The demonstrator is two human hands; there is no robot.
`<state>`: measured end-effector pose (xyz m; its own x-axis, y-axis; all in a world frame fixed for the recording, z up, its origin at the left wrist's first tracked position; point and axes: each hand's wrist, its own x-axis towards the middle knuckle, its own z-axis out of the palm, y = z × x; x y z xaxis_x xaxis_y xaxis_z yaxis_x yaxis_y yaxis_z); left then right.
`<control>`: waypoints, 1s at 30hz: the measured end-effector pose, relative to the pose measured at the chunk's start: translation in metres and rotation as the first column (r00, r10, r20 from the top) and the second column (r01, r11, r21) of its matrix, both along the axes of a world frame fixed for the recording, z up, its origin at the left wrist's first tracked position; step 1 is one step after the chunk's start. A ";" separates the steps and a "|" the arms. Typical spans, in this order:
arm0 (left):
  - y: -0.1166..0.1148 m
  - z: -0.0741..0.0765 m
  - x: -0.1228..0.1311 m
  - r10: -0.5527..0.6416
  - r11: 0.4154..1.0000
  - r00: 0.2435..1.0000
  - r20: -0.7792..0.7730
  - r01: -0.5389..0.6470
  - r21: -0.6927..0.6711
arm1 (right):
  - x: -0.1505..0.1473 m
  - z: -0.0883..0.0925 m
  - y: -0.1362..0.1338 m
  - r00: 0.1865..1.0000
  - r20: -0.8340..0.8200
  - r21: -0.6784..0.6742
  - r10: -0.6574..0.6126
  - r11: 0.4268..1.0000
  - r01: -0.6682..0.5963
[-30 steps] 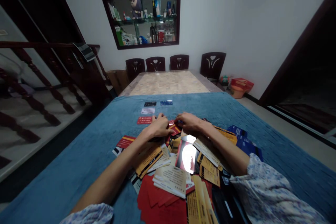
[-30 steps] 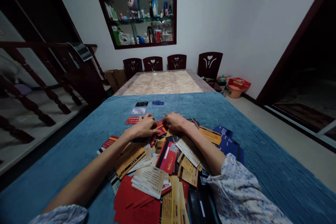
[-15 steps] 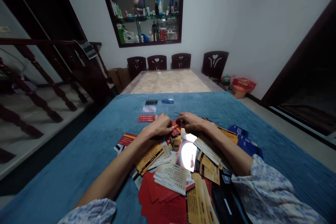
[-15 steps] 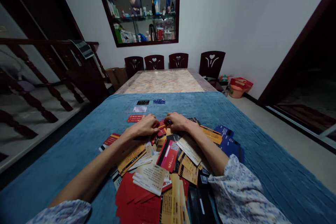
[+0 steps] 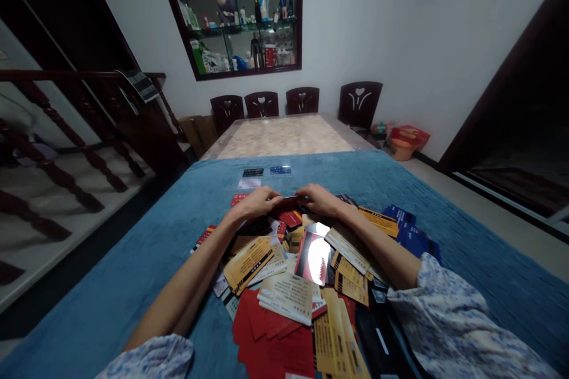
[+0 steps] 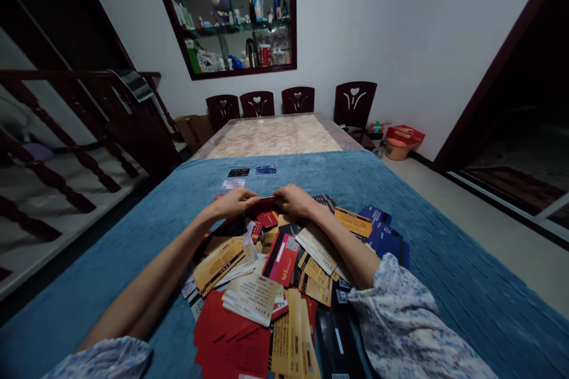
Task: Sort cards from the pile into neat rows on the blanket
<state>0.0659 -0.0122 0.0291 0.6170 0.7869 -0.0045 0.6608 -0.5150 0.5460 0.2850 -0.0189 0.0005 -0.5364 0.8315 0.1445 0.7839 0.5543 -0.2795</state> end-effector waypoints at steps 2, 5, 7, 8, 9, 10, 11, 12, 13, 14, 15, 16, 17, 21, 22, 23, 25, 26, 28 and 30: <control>0.001 0.000 0.000 0.003 1.000 1.000 0.014 -0.003 -0.008 | 0.000 0.001 -0.002 1.000 -0.012 -0.019 -0.007 1.000 0.007; 0.001 0.001 0.000 0.001 1.000 1.000 0.006 0.000 -0.021 | 0.000 0.003 -0.003 0.999 -0.036 -0.036 0.009 0.999 -0.011; 0.000 0.002 0.000 -0.010 1.000 1.000 -0.017 0.010 -0.029 | -0.001 0.003 -0.004 0.999 -0.033 -0.038 0.025 0.999 -0.026; -0.001 0.002 0.000 -0.015 0.999 0.999 -0.030 0.014 -0.030 | -0.001 0.004 -0.004 0.999 -0.025 -0.036 0.031 0.999 -0.032; -0.002 0.003 0.000 -0.018 1.000 0.999 -0.039 0.017 -0.025 | 0.000 0.004 -0.004 0.999 -0.013 -0.037 0.031 0.999 -0.031; -0.004 0.004 0.001 -0.019 1.000 0.999 -0.047 0.018 -0.014 | 0.000 0.004 -0.004 1.000 0.005 -0.043 0.022 0.999 -0.022; -0.006 0.004 0.002 -0.021 1.000 0.998 -0.054 0.021 -0.004 | 0.001 0.005 -0.004 1.000 0.025 -0.054 0.009 0.999 -0.008; -0.008 0.005 0.004 -0.027 1.000 0.998 -0.062 0.027 0.003 | 0.001 0.005 -0.004 0.999 0.046 -0.068 -0.003 0.998 0.006; -0.011 0.006 0.005 -0.035 0.999 0.997 -0.070 0.036 0.007 | 0.002 0.006 -0.004 0.998 0.063 -0.087 -0.007 0.996 0.013; -0.014 0.006 0.007 -0.049 0.999 0.995 -0.084 0.050 0.005 | 0.002 0.007 -0.005 0.997 0.073 -0.109 0.001 0.994 0.006; -0.018 0.007 0.009 -0.066 0.998 0.992 -0.104 0.066 -0.001 | 0.002 0.008 -0.006 0.997 0.072 -0.129 0.020 0.992 -0.010; -0.021 0.007 0.010 -0.084 0.996 0.988 -0.128 0.084 -0.005 | 0.001 0.009 -0.007 0.997 0.061 -0.149 0.043 0.988 -0.034; -0.025 0.006 0.011 -0.104 0.994 0.982 -0.155 0.105 0.000 | 0.000 0.010 -0.009 0.997 0.044 -0.171 0.064 0.984 -0.056; -0.042 -0.002 0.008 -0.159 0.976 0.953 -0.259 0.192 0.107 | -0.007 0.015 -0.024 0.986 -0.092 -0.235 0.142 0.959 -0.160; -0.047 -0.006 0.005 -0.150 0.971 0.950 -0.275 0.194 0.141 | -0.008 0.017 -0.028 0.977 -0.126 -0.239 0.171 0.951 -0.197; -0.052 -0.011 0.002 -0.139 0.965 0.949 -0.283 0.194 0.176 | -0.007 0.018 -0.033 0.968 -0.154 -0.236 0.196 0.944 -0.229; -0.063 -0.020 -0.007 -0.137 0.951 0.948 -0.287 0.207 0.231 | -0.003 0.019 -0.045 0.957 -0.176 -0.195 0.232 0.944 -0.265; -0.068 -0.024 -0.011 -0.131 0.942 0.951 -0.280 0.208 0.264 | 0.001 0.019 -0.051 0.953 -0.187 -0.157 0.240 0.950 -0.270; -0.076 -0.030 -0.022 -0.096 0.927 0.958 -0.270 0.185 0.326 | 0.013 0.016 -0.065 0.960 -0.183 -0.042 0.211 0.974 -0.222; -0.084 -0.034 -0.034 -0.067 0.916 0.959 -0.276 0.169 0.365 | 0.025 0.010 -0.082 0.987 -0.119 0.042 0.108 0.994 -0.103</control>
